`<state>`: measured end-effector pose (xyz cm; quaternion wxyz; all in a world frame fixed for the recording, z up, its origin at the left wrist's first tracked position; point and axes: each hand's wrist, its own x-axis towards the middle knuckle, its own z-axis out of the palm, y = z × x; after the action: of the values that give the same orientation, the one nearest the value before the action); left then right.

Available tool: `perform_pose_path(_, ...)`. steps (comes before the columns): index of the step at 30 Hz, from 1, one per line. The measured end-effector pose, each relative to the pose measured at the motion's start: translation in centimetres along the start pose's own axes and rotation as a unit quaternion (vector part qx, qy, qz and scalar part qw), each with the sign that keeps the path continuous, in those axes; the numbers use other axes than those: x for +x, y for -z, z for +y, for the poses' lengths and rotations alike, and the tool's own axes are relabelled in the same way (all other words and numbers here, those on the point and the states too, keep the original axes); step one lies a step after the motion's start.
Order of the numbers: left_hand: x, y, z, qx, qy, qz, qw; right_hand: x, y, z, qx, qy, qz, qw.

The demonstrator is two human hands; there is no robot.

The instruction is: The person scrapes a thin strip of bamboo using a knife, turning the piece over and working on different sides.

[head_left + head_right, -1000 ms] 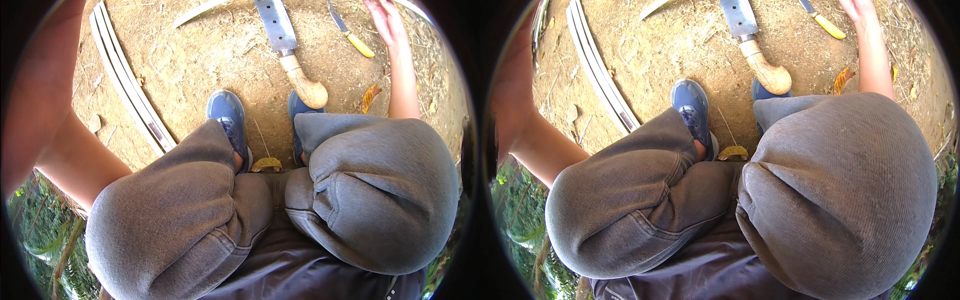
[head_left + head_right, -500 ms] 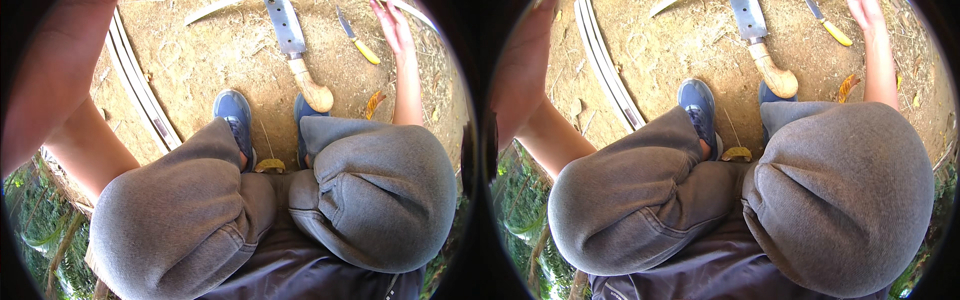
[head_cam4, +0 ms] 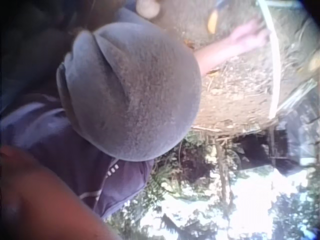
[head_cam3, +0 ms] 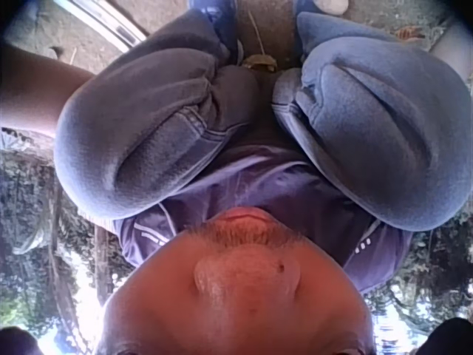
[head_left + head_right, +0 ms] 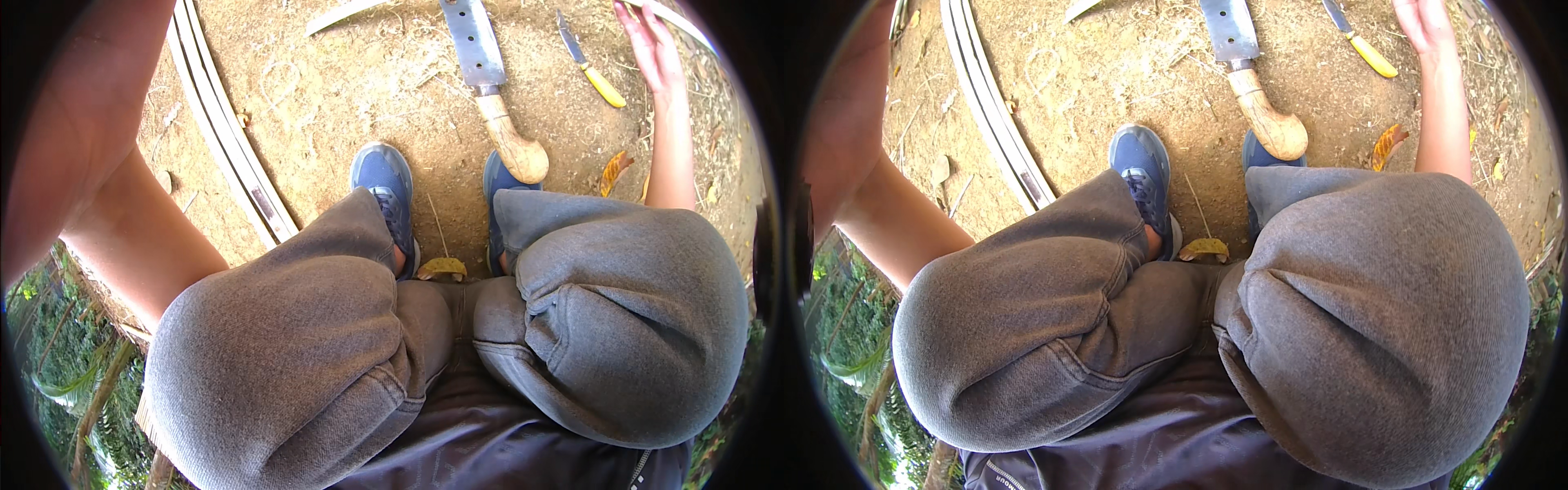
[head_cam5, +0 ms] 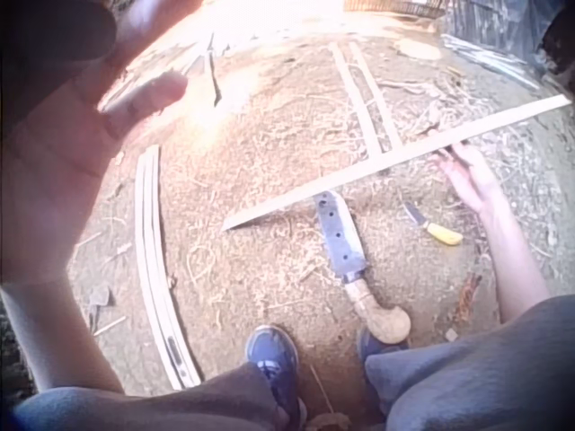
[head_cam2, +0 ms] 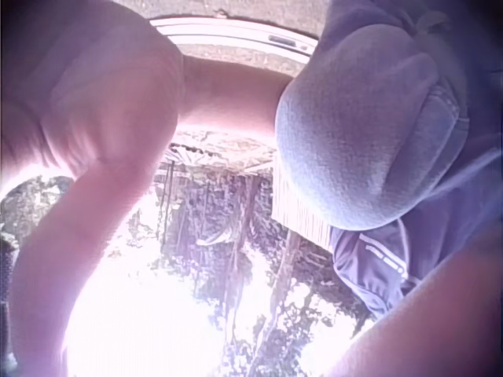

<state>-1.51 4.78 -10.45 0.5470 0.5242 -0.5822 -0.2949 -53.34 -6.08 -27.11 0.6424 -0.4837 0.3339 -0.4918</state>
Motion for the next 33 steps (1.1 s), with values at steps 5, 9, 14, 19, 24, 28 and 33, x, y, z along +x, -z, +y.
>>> perform_pose_path(5,-0.2,-0.2,-0.1,-0.003,0.002,0.002,1.0,0.2,0.4,-0.1,-0.005,0.006,-0.001,1.0)
perform_pose_path(9,-0.2,-0.3,-0.1,-0.007,0.001,0.0,1.0,0.0,1.2,0.0,0.005,0.002,0.02,1.0)
perform_pose_path(14,-0.5,-0.4,-0.1,-0.009,0.003,0.003,1.0,-0.1,-0.4,-0.6,-0.001,0.012,0.027,1.0)
perform_pose_path(19,-0.5,-0.6,-0.1,-0.014,0.002,0.003,1.0,0.1,0.4,-0.4,-0.01,0.012,0.029,0.999)
perform_pose_path(24,-0.7,-0.8,0.1,-0.015,0.002,0.002,1.0,0.0,-0.1,-0.7,-0.007,0.018,0.035,0.999)
perform_pose_path(28,-0.7,-1.0,0.1,-0.021,0.001,0.001,1.0,0.0,0.4,-0.8,-0.012,0.01,0.052,0.999)
perform_pose_path(33,-0.8,-1.1,0.1,-0.023,0.003,0.001,1.0,0.1,0.1,-0.7,-0.023,0.019,0.051,0.998)
